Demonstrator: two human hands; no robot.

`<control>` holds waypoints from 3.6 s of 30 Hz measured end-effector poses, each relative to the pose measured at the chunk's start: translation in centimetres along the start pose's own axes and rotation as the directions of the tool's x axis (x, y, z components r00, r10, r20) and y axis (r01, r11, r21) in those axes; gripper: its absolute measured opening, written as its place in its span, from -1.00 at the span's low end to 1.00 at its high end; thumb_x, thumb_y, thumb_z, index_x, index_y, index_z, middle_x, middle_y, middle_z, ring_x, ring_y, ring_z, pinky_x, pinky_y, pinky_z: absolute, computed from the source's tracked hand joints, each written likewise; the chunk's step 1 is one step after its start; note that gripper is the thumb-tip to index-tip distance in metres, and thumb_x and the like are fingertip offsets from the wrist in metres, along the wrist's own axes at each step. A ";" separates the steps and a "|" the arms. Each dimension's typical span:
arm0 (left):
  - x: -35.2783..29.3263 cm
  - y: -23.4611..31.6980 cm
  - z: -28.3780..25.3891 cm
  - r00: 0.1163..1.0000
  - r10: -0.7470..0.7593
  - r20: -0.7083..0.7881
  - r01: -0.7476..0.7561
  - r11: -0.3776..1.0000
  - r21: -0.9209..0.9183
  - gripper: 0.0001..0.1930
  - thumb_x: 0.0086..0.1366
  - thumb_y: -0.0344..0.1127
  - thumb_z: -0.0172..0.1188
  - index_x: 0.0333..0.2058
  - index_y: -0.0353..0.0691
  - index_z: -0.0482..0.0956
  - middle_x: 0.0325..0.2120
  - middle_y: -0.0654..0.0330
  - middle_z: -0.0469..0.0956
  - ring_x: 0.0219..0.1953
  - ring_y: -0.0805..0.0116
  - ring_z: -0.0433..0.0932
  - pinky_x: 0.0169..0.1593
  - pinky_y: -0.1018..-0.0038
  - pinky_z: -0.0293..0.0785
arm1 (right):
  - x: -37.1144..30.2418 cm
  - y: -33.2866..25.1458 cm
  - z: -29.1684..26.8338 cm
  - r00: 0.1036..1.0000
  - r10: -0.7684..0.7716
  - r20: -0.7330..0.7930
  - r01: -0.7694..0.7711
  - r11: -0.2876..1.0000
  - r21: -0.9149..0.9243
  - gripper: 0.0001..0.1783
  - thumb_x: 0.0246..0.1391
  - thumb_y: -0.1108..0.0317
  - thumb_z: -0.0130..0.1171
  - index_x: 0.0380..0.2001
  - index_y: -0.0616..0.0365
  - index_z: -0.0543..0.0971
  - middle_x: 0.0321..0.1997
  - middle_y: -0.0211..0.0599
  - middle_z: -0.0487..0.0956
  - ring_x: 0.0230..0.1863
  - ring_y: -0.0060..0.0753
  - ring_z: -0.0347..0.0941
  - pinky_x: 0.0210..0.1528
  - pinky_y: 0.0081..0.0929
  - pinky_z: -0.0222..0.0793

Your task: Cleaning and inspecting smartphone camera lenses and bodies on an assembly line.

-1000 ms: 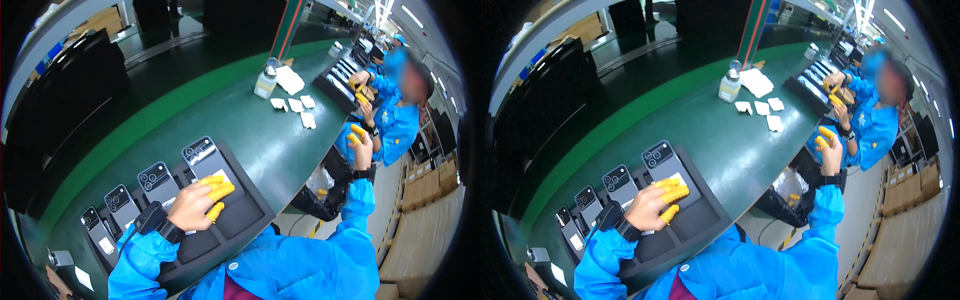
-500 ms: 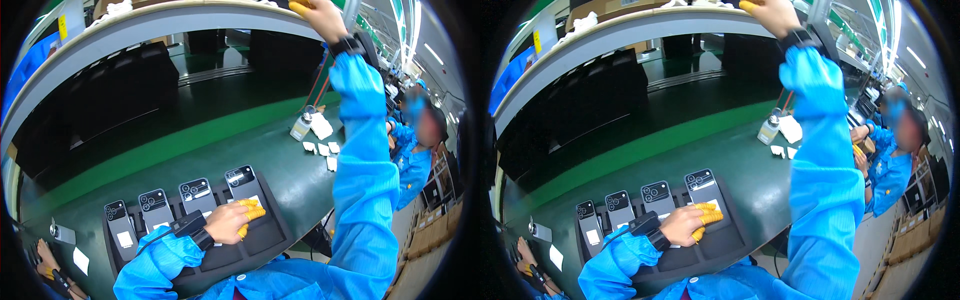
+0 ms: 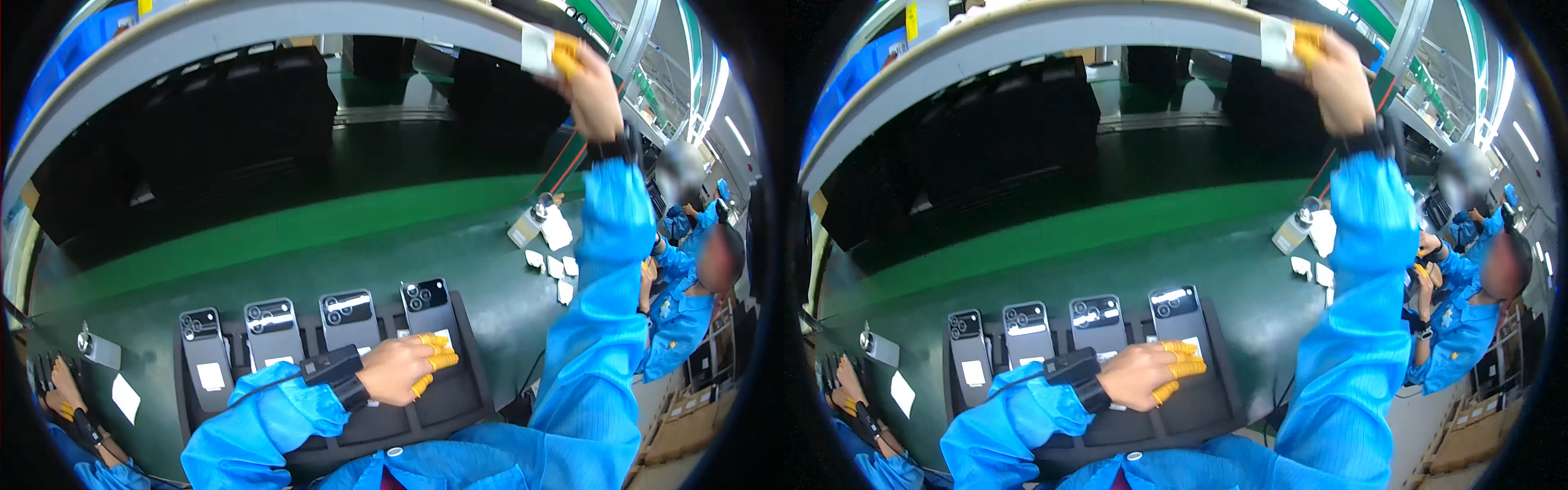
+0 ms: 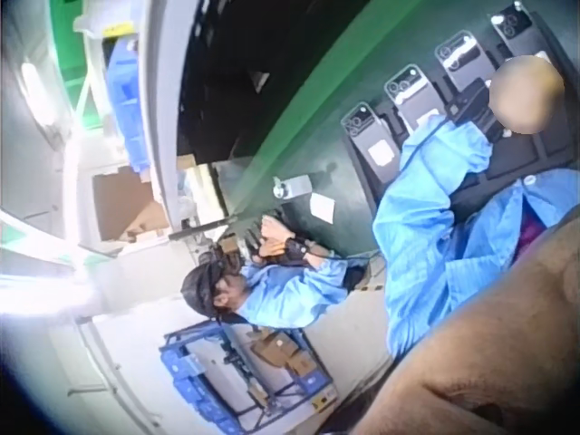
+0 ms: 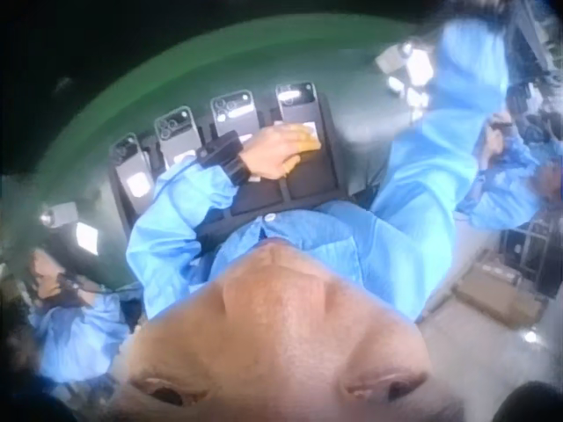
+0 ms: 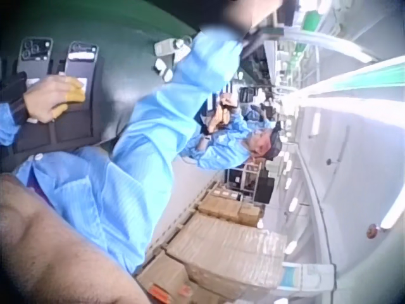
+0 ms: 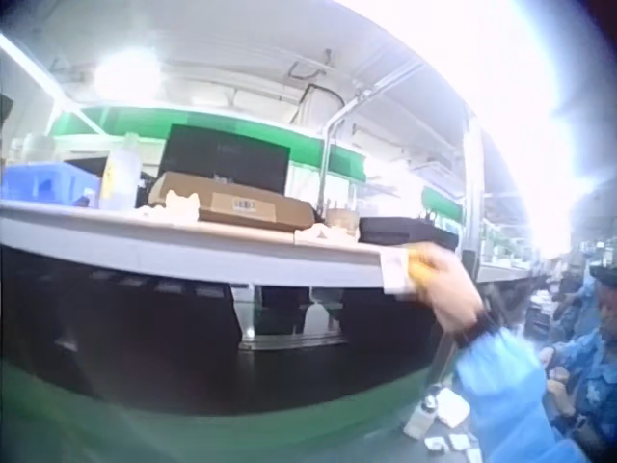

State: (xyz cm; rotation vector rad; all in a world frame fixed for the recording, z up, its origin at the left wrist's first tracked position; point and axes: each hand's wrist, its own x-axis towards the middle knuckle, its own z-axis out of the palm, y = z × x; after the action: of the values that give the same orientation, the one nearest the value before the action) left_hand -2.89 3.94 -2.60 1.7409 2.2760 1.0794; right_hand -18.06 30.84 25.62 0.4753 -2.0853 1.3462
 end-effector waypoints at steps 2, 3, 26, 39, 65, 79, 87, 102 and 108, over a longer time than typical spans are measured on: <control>-0.2 0.1 -0.2 1.000 0.007 -0.019 -0.006 0.999 0.052 -0.41 0.02 -0.43 0.15 0.13 -0.16 0.48 -0.07 0.02 0.54 0.06 0.03 0.48 0.10 0.22 0.48 | -5.8 2.0 0.5 0.932 0.348 0.099 -0.362 0.889 0.282 -0.67 0.32 0.40 -0.12 0.05 0.33 0.45 0.04 -0.11 0.54 0.02 -0.20 0.54 -0.01 -0.25 0.57; -0.2 0.1 -0.1 0.999 0.031 -0.036 -0.029 0.998 0.059 -0.41 0.02 -0.43 0.15 0.12 -0.16 0.48 -0.08 0.02 0.54 0.05 0.03 0.49 0.10 0.23 0.48 | -8.4 5.3 -1.1 0.856 0.411 0.314 -0.516 0.715 0.472 -0.64 0.35 0.33 -0.16 0.06 0.34 0.43 0.04 -0.07 0.54 0.03 -0.11 0.53 0.04 -0.17 0.56; 0.0 0.1 -0.1 0.999 -0.032 -0.005 0.032 0.999 0.019 -0.46 0.06 -0.37 0.19 0.10 -0.14 0.50 -0.11 0.11 0.56 -0.01 0.09 0.51 0.08 0.27 0.48 | -27.4 7.0 6.0 0.880 -0.178 0.439 0.386 0.807 -0.446 -0.52 -0.33 0.68 0.23 -0.22 0.07 0.71 -0.31 -0.22 0.48 -0.28 -0.18 0.46 -0.28 -0.38 0.45; 0.4 0.4 -0.8 1.000 0.004 -0.021 -0.004 1.000 0.005 -0.49 0.08 -0.38 0.17 0.09 -0.17 0.51 -0.05 0.08 0.56 0.10 0.08 0.49 0.15 0.25 0.44 | -26.5 7.8 4.0 0.786 -0.228 0.574 0.558 0.662 -0.501 -0.73 -0.26 0.54 0.24 -0.36 0.22 0.68 -0.36 -0.22 0.47 -0.28 -0.17 0.47 -0.31 -0.34 0.47; -0.5 -0.2 0.7 0.990 0.039 -0.134 -0.029 0.997 0.076 -0.54 0.00 -0.38 0.20 -0.04 -0.25 0.59 -0.26 0.11 0.54 -0.11 0.10 0.53 0.00 0.28 0.52 | 8.4 -1.7 0.9 0.839 -0.475 0.267 0.478 0.409 -0.777 -0.52 -0.11 0.40 0.19 -0.02 0.12 0.60 -0.09 0.02 0.61 -0.02 -0.08 0.53 0.07 -0.30 0.41; -6.7 2.6 -7.7 0.979 -0.052 -0.197 0.123 0.920 0.371 -0.45 0.13 -0.24 0.30 0.12 -0.19 0.46 0.06 0.07 0.50 0.20 0.06 0.39 0.27 0.18 0.32 | -30.1 3.1 2.3 0.710 0.531 0.463 -0.159 0.761 -0.630 -0.36 -0.05 0.28 0.40 0.07 0.26 0.39 -0.03 0.07 0.41 -0.22 0.01 0.46 -0.16 -0.21 0.46; -25.0 7.5 -7.3 0.259 -0.511 -0.820 0.875 0.484 -0.024 -0.47 0.23 -0.31 0.18 0.18 -0.30 0.41 0.24 -0.02 0.32 0.32 0.02 0.22 0.36 0.26 0.06 | -35.1 2.7 1.9 0.681 0.602 0.416 -0.527 0.798 -0.293 -0.46 -0.13 0.49 0.44 -0.04 0.34 0.49 -0.35 -0.28 0.52 -0.48 -0.55 0.46 -0.44 -0.57 0.42; -19.6 11.2 -6.9 0.229 -0.625 -0.747 0.921 0.387 -0.042 -0.51 0.22 -0.15 0.24 0.06 -0.30 0.49 0.10 -0.08 0.45 0.12 -0.09 0.45 0.15 0.24 0.39 | -23.2 5.2 9.4 0.905 0.183 0.384 0.113 0.767 -0.632 -0.35 0.05 0.10 0.25 0.13 0.28 0.40 0.09 0.21 0.41 0.13 0.23 0.34 0.12 -0.05 0.35; -16.8 6.7 -9.7 0.227 -0.522 -0.822 0.972 0.176 0.157 -0.48 0.20 -0.18 0.18 0.09 -0.35 0.45 0.03 -0.20 0.47 0.04 -0.14 0.50 0.09 0.13 0.43 | -20.7 7.0 14.6 0.729 0.647 0.223 -0.114 0.436 -0.892 -0.09 -0.04 -0.12 0.31 0.23 0.26 0.28 0.10 0.22 0.46 0.15 0.27 0.38 0.15 -0.02 0.35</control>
State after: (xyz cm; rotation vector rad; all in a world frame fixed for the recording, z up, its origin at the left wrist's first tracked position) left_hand 4.04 -14.65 2.71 -0.3609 3.5302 0.5187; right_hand -10.89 20.00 2.82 -0.1423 -3.1633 0.1729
